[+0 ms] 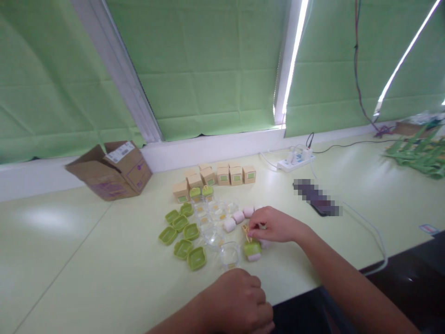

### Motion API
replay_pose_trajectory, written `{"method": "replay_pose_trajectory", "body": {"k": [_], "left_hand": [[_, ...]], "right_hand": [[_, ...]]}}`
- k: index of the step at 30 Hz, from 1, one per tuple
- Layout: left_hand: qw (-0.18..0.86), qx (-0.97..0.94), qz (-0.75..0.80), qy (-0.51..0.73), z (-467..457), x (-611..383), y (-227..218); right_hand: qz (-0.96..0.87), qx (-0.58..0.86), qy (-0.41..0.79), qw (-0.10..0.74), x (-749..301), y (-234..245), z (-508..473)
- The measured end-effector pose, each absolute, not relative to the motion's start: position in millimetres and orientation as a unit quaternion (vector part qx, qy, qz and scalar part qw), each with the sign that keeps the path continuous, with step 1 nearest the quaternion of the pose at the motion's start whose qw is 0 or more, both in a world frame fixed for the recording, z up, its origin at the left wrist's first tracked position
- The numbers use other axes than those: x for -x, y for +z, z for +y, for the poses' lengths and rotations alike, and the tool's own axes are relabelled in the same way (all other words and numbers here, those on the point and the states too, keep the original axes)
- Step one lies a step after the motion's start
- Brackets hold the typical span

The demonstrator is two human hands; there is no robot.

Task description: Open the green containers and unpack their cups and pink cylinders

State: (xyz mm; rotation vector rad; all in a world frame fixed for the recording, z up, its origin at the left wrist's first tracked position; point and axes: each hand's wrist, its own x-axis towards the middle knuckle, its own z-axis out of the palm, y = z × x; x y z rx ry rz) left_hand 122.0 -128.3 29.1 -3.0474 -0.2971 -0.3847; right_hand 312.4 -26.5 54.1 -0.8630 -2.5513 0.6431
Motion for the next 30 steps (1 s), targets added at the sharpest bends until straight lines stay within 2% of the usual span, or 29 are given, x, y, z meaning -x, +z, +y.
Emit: {"method": "replay_pose_trajectory", "body": {"k": [13, 30], "left_hand": [[0.016, 0.987, -0.137, -0.078, -112.7, -115.3, 23.2], [0.011, 0.98, -0.192, -0.049, -104.2, -104.3, 32.2]], "right_hand": [[-0.946, 0.25, 0.174, 0.11, -309.4, 54.2, -31.2], [-0.939, 0.261, 0.19, 0.123, -311.6, 54.8, -31.0]]}}
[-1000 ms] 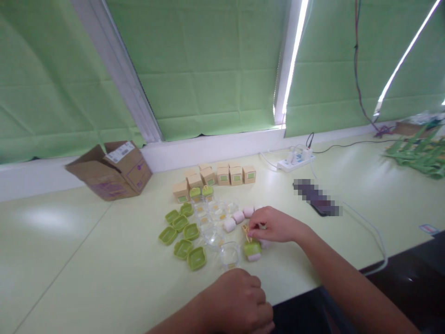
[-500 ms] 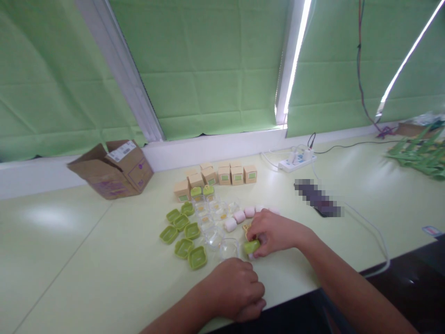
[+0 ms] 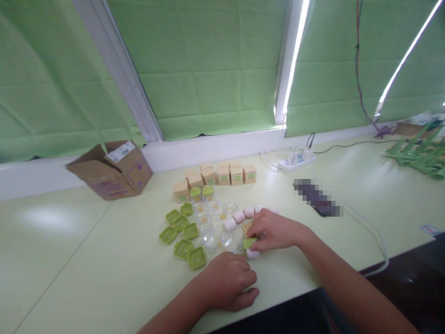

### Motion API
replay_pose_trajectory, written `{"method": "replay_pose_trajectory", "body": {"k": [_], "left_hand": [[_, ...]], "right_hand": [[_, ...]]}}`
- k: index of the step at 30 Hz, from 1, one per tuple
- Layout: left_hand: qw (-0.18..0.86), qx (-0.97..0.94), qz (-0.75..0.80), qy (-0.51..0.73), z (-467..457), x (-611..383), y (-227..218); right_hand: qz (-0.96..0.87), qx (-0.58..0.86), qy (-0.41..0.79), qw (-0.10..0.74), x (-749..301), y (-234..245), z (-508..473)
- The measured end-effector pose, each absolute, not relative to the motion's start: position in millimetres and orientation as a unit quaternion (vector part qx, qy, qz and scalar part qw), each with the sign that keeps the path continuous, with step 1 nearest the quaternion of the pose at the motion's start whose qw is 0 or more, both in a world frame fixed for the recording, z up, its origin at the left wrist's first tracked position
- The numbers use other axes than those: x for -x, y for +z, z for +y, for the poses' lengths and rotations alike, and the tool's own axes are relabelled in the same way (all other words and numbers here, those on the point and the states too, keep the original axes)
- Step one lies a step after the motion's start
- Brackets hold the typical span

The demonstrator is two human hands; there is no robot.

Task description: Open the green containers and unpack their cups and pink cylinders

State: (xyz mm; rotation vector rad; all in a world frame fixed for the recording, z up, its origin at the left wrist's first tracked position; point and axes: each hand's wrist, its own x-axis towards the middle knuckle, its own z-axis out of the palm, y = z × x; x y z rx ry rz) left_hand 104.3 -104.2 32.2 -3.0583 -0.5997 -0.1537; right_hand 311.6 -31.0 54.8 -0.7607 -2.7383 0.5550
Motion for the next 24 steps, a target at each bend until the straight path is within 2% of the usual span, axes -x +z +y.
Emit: {"method": "replay_pose_trajectory", "body": {"k": [3, 7, 11, 18, 24], "left_hand": [[0.022, 0.977, -0.188, -0.098, -106.5, -103.0, 34.6], [0.057, 0.95, -0.21, -0.222, -106.8, -98.8, 40.4], [0.036, 0.902, -0.278, -0.328, -100.4, -91.3, 44.7], [-0.094, 0.854, -0.359, -0.365, -92.1, -86.3, 47.6], [-0.169, 0.856, -0.318, -0.371, -92.8, -87.9, 44.7]], "right_hand": [[-0.932, 0.259, 0.213, 0.138, -313.1, 56.9, -31.2], [-0.917, 0.25, 0.26, 0.169, -317.0, 60.1, -30.3], [-0.892, 0.268, 0.301, 0.202, -321.8, 60.8, -27.9], [-0.837, 0.27, 0.413, 0.236, -323.4, 62.8, -28.1], [-0.81, 0.24, 0.484, 0.229, -318.4, 61.4, -30.8]]}}
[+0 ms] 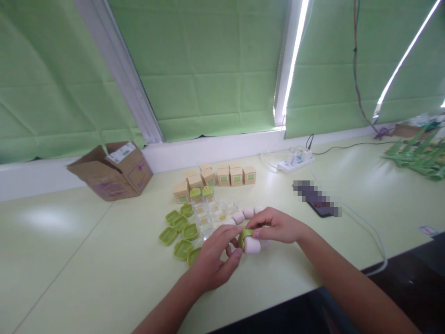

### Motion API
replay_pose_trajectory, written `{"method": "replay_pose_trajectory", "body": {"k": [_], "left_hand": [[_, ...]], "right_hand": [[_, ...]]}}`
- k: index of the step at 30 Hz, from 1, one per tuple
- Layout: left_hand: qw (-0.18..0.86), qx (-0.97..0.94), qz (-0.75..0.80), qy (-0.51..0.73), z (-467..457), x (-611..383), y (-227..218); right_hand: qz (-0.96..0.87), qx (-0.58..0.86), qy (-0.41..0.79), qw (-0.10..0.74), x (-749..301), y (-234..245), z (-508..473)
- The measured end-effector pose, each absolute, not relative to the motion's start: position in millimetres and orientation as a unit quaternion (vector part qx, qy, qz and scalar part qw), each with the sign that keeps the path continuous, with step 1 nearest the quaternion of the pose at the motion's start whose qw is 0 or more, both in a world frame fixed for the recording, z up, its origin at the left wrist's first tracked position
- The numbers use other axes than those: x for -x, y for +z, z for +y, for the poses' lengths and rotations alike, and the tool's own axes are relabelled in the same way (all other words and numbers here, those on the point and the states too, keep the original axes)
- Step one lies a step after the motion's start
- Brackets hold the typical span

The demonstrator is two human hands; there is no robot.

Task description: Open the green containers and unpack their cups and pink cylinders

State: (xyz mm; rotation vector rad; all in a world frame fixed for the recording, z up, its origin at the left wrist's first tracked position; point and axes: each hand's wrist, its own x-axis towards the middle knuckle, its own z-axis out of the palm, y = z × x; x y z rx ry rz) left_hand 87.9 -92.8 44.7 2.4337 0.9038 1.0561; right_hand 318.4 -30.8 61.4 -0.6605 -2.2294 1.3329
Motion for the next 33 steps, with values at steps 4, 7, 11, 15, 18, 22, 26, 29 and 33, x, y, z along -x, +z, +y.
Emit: {"method": "replay_pose_trajectory", "body": {"k": [4, 7, 11, 15, 18, 22, 26, 29, 33], "left_hand": [[0.177, -0.855, 0.318, 0.368, -91.5, -87.1, 44.0], [0.2, -0.842, 0.338, 0.37, -90.2, -86.2, 45.9], [0.252, -0.825, 0.351, 0.364, -90.1, -87.1, 50.9], [0.291, -0.806, 0.372, 0.357, -91.5, -90.2, 54.9], [0.302, -0.79, 0.394, 0.36, -92.1, -92.4, 57.4], [0.317, -0.77, 0.419, 0.362, -91.2, -93.3, 58.9], [0.332, -0.738, 0.462, 0.362, -88.9, -92.5, 57.6], [0.337, -0.721, 0.487, 0.36, -87.4, -92.4, 58.1], [0.339, -0.709, 0.501, 0.363, -87.0, -93.2, 61.5]], "right_hand": [[-0.777, 0.233, 0.542, 0.22, -315.1, 56.8, -31.4], [-0.747, 0.246, 0.574, 0.228, -312.4, 52.8, -31.6], [-0.708, 0.243, 0.604, 0.272, -308.3, 46.1, -31.6], [-0.698, 0.246, 0.611, 0.281, -305.7, 41.3, -31.4], [-0.709, 0.249, 0.598, 0.277, -304.8, 41.3, -32.0], [-0.765, 0.254, 0.516, 0.289, -305.3, 44.9, -32.8], [-0.822, 0.245, 0.383, 0.344, -305.0, 48.5, -33.7], [-0.857, 0.225, 0.28, 0.37, -302.1, 48.2, -35.3], [-0.875, 0.199, 0.193, 0.396, -296.3, 45.0, -37.6]]}}
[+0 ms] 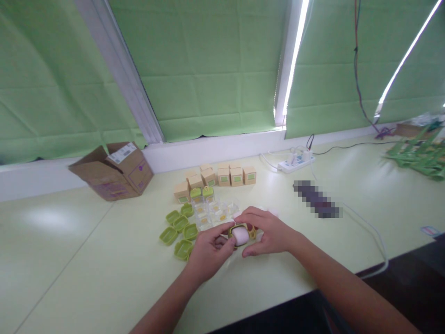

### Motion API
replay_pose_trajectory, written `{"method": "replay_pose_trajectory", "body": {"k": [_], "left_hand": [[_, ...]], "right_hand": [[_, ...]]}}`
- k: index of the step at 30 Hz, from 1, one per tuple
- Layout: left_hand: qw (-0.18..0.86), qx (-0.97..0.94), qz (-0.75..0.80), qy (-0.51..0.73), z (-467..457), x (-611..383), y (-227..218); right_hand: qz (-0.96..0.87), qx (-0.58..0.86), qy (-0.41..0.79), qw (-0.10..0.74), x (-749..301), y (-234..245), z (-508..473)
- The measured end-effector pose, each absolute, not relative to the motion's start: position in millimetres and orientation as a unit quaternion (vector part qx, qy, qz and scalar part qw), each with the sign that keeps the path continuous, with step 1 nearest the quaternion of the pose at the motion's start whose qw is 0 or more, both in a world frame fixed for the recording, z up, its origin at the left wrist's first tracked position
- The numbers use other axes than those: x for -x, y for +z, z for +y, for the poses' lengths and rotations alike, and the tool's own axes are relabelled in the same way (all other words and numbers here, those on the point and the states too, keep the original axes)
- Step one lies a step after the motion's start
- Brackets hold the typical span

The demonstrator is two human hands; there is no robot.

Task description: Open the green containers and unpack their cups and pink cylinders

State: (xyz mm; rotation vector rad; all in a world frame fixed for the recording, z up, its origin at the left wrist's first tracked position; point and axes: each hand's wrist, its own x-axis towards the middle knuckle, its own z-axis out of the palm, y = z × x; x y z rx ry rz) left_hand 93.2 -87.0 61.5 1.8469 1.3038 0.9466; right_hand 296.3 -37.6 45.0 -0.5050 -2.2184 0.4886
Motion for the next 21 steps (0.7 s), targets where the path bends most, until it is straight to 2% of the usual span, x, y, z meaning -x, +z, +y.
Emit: {"method": "replay_pose_trajectory", "body": {"k": [4, 11, 17, 21], "left_hand": [[0.35, -0.705, 0.505, 0.355, -86.6, -93.5, 62.1], [0.361, -0.69, 0.509, 0.365, -85.1, -92.9, 55.6], [0.317, -0.703, 0.523, 0.362, -86.7, -94.1, 51.3], [0.288, -0.725, 0.513, 0.36, -87.7, -95.1, 51.4]], "right_hand": [[-0.878, 0.178, 0.153, 0.418, -292.8, 40.7, -37.8], [-0.889, 0.184, 0.092, 0.409, -289.7, 35.6, -36.9], [-0.893, 0.181, 0.08, 0.404, -287.5, 36.9, -39.6], [-0.893, 0.208, 0.012, 0.399, -283.8, 36.5, -45.5]]}}
